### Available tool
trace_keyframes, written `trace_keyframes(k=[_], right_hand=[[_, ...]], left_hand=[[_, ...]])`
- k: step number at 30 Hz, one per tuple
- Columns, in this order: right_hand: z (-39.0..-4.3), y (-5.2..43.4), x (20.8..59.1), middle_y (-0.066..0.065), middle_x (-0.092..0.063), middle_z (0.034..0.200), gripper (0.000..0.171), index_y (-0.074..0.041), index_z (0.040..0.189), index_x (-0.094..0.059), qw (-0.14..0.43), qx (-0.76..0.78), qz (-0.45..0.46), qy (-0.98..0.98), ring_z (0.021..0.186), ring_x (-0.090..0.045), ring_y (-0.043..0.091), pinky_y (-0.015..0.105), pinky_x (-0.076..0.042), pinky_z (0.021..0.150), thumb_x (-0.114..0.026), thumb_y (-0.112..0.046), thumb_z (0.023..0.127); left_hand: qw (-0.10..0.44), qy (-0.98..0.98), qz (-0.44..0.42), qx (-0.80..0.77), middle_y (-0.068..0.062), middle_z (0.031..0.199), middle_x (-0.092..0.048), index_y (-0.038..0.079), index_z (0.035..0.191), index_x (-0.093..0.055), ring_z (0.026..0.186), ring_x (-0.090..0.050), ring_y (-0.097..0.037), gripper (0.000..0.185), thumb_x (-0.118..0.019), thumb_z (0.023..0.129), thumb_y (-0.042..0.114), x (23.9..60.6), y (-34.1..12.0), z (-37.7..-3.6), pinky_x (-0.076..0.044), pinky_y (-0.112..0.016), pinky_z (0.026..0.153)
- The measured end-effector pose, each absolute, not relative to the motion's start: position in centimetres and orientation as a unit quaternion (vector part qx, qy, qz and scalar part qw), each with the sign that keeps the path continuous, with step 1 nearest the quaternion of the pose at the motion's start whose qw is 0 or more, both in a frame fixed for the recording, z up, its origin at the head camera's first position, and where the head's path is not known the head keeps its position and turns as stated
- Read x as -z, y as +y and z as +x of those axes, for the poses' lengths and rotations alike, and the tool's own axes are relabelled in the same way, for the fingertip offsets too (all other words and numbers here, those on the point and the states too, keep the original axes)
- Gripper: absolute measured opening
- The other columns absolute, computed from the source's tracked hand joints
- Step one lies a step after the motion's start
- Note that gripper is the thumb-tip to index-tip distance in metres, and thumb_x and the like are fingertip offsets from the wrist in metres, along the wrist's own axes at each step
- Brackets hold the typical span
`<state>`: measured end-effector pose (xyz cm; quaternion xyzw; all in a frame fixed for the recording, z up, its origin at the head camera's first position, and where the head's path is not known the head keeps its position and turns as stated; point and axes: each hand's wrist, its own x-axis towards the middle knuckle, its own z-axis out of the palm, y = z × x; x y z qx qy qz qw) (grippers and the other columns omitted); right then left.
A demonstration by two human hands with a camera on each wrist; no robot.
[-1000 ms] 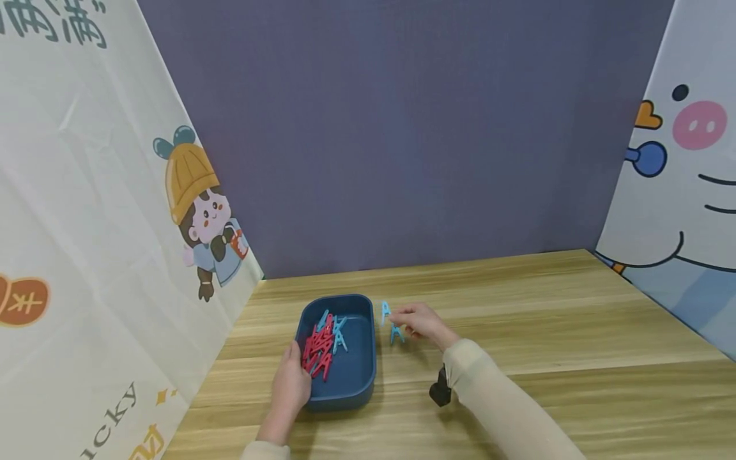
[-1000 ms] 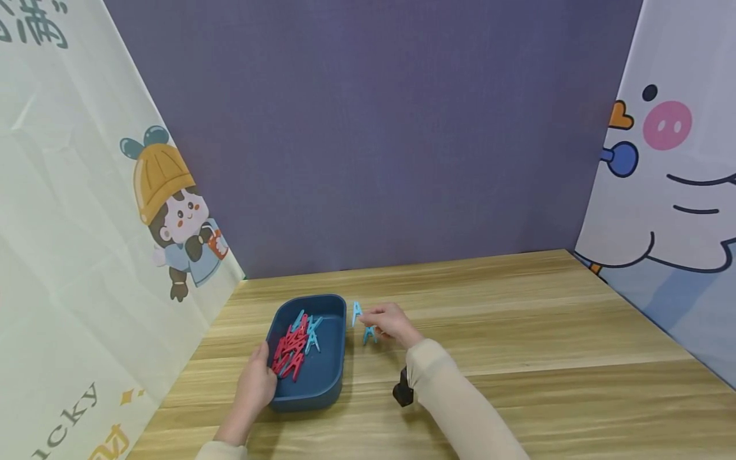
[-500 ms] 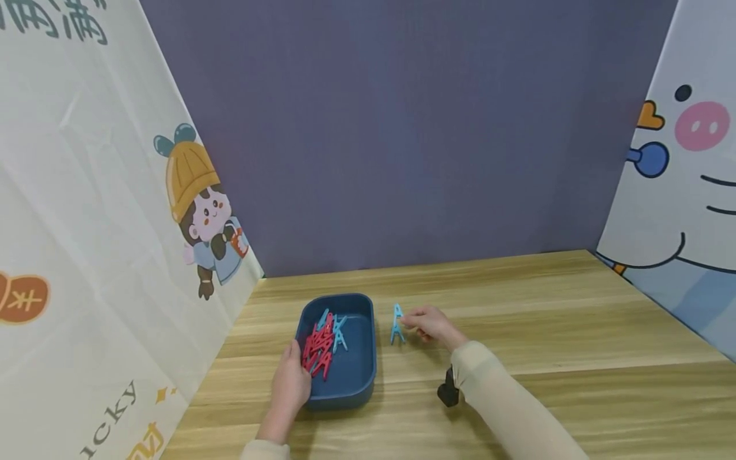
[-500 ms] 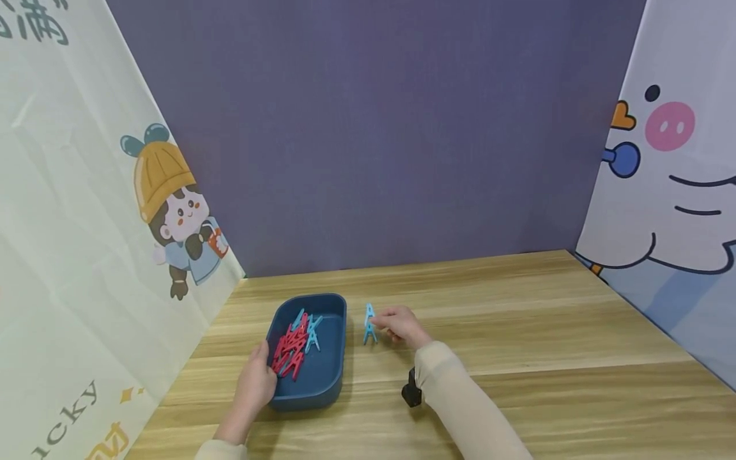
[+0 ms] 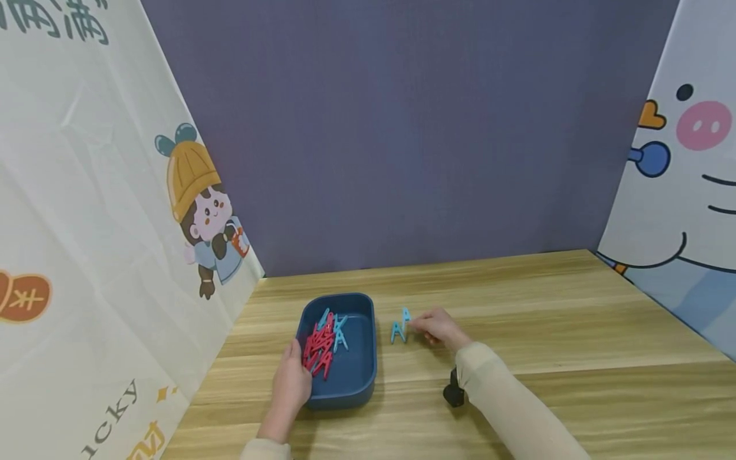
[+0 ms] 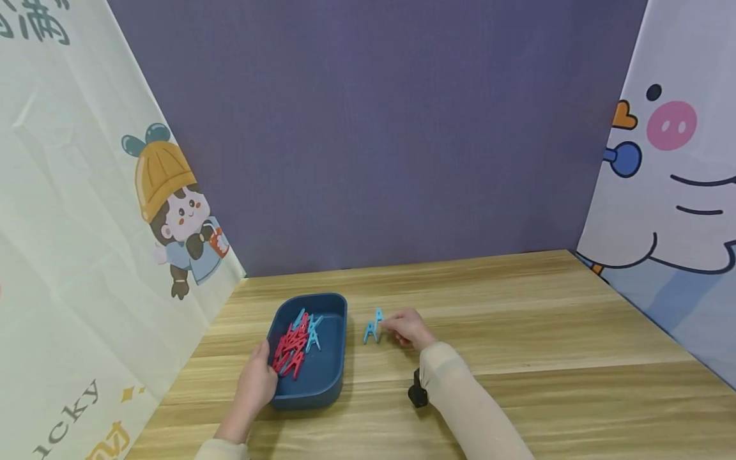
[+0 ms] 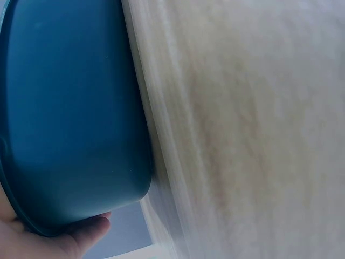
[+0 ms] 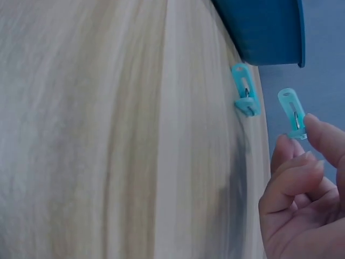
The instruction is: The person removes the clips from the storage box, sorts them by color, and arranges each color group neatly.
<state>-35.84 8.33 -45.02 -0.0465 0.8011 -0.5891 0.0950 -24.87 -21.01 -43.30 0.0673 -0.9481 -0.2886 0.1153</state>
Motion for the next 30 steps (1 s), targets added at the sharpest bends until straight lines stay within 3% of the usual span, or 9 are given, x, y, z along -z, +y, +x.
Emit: trace_keyframes(k=[15, 30], right_hand=[[-36.1, 8.8, 45.9, -0.002, -0.040, 0.047, 0.025, 0.000, 0.063, -0.060, 0.099, 0.564, -0.018, 0.820, 0.040, -0.033, 0.007, 0.016, -0.029, 0.036, -0.066, -0.015, 0.082], [-36.0, 8.5, 46.0, -0.001, -0.042, 0.048, 0.026, 0.000, 0.061, -0.060, 0.101, 0.531, -0.010, 0.842, 0.039, -0.031, 0.007, 0.017, -0.026, 0.035, -0.066, -0.015, 0.082]], left_hand=[[0.116, -0.949, 0.066, 0.285, -0.033, 0.139, -0.027, -0.017, 0.136, -0.025, 0.126, -0.030, -0.044, 0.053, -0.041, 0.086, -0.008, 43.4, -21.0, -25.0, -0.029, -0.052, 0.101], [0.117, -0.949, 0.066, 0.285, -0.033, 0.139, -0.027, -0.017, 0.136, -0.026, 0.126, -0.030, -0.045, 0.053, -0.042, 0.086, -0.009, 43.3, -21.0, -25.0, -0.030, -0.052, 0.101]])
